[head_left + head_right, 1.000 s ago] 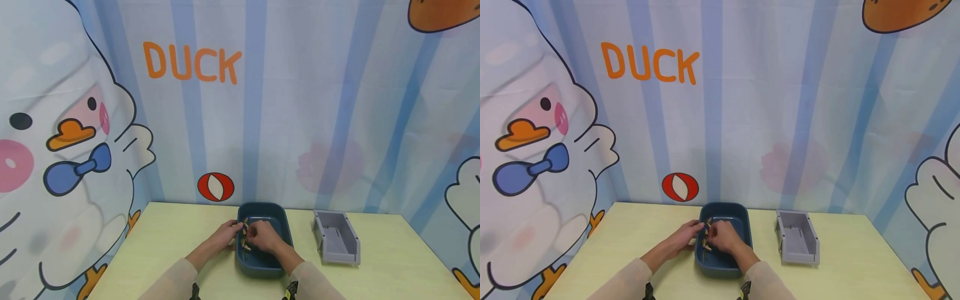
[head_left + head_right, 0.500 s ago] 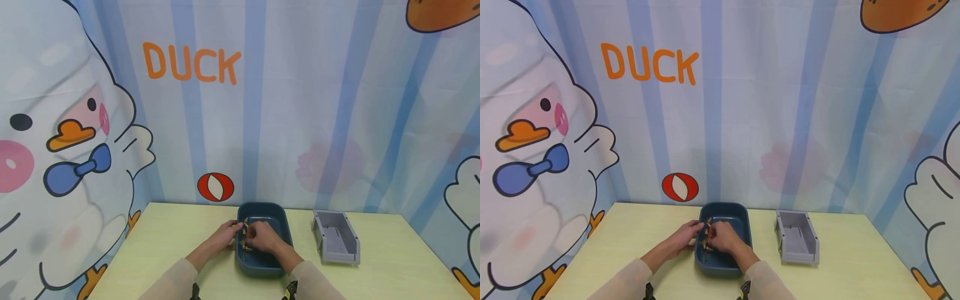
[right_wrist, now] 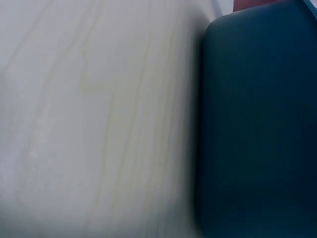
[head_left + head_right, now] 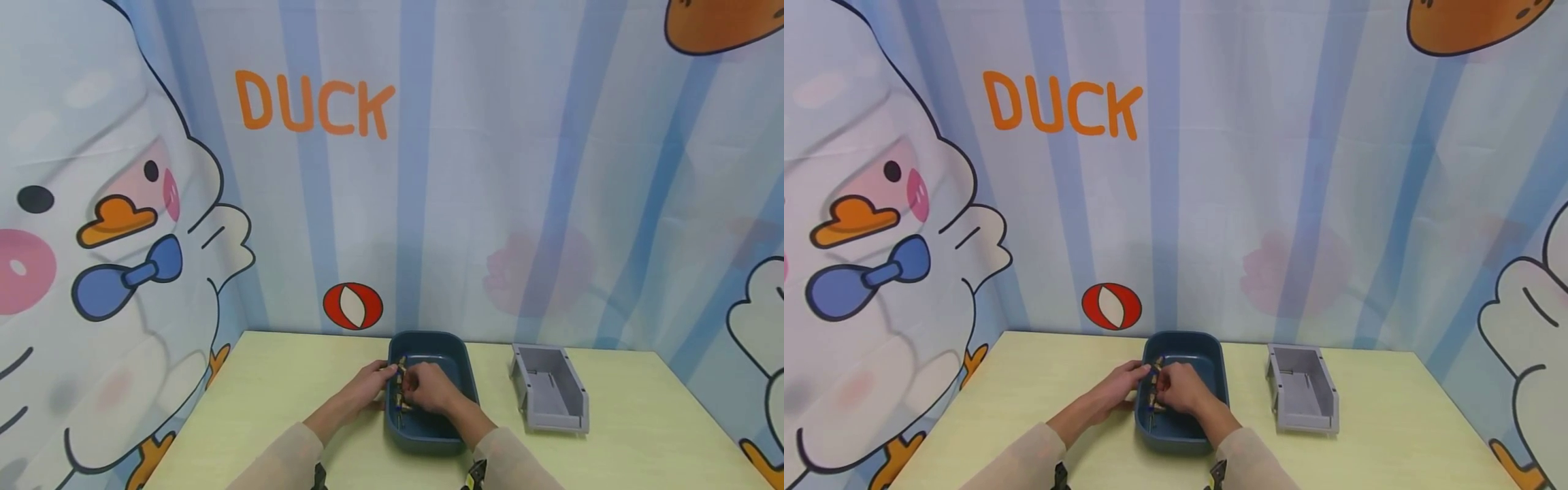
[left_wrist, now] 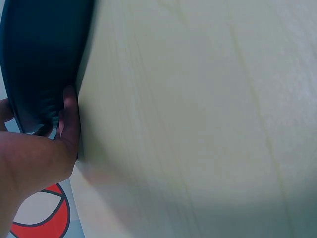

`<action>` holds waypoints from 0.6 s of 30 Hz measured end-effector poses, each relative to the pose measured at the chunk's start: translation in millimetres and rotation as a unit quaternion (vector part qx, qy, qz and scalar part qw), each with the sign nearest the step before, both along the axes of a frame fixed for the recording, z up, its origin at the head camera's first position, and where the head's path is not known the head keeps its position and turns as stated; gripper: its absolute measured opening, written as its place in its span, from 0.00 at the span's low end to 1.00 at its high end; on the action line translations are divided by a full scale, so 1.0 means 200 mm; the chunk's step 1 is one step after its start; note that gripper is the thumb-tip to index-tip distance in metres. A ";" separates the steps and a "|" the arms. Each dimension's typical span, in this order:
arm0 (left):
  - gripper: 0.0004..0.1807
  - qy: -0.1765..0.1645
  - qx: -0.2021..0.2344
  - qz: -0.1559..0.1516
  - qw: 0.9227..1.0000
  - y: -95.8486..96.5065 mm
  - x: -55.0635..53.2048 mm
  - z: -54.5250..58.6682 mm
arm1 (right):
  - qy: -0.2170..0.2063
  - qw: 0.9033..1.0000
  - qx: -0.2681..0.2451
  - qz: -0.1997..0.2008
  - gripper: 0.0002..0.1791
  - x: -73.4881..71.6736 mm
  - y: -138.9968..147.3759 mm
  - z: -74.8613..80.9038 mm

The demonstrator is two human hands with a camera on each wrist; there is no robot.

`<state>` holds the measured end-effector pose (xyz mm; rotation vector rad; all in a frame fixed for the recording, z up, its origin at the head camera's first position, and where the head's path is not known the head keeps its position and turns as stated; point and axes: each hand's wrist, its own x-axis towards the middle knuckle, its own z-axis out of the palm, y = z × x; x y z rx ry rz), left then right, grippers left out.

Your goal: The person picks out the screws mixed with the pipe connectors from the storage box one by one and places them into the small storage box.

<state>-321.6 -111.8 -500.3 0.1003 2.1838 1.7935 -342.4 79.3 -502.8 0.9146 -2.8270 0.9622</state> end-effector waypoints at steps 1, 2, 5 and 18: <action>0.33 -0.001 0.001 0.001 1.000 0.00 0.00 0.00 | 0.004 1.000 0.000 0.000 0.09 0.00 0.00 0.00; 0.33 0.000 0.000 0.001 1.000 0.00 0.00 0.00 | 0.009 1.000 0.002 -0.001 0.09 0.00 0.00 0.00; 0.33 0.006 -0.001 0.002 1.000 0.00 0.01 0.00 | 0.021 1.000 0.002 0.001 0.10 0.00 0.00 0.00; 0.32 0.008 0.005 -0.001 1.000 0.00 0.01 0.00 | 0.022 1.000 0.011 0.006 0.10 -0.01 0.00 0.00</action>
